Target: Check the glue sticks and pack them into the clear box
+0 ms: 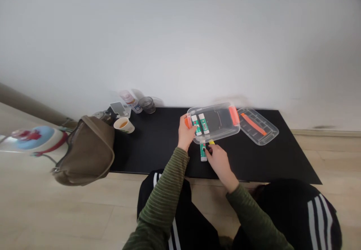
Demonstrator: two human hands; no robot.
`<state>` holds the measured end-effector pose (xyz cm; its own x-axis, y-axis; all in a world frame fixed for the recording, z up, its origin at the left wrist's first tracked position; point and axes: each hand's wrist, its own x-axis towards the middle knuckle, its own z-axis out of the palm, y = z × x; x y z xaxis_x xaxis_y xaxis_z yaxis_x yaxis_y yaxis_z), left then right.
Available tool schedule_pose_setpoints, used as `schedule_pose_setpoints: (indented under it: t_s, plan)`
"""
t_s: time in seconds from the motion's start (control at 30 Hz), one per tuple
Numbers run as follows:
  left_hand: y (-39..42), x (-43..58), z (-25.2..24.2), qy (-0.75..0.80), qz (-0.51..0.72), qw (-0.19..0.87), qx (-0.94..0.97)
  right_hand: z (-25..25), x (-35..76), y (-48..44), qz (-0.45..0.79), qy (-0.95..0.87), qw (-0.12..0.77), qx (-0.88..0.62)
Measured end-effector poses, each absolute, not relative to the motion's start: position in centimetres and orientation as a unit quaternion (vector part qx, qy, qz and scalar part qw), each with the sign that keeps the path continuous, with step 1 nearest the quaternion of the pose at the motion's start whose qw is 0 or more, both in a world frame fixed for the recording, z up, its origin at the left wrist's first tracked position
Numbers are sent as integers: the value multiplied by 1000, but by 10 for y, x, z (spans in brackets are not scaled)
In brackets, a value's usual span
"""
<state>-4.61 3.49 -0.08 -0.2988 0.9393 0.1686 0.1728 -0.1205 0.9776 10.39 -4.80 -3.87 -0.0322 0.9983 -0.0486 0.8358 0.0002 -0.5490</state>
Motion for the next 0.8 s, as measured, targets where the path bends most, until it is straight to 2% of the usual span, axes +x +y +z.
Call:
schedule_pose_setpoints:
  t_s: [0.17, 0.33, 0.63, 0.8]
  plan:
    - [36, -46, -1, 565, 571, 336, 491, -34, 87, -37, 210, -697, 62, -683]
    - [36, -46, -2, 565, 570, 345, 487, -38, 78, -38, 207, -697, 21, -686]
    - [34, -46, 2, 573, 566, 333, 491, -38, 85, -45, 224, -693, 62, -683]
    - [34, -47, 2, 578, 556, 330, 498, -31, 115, -61, 372, -654, 157, -639]
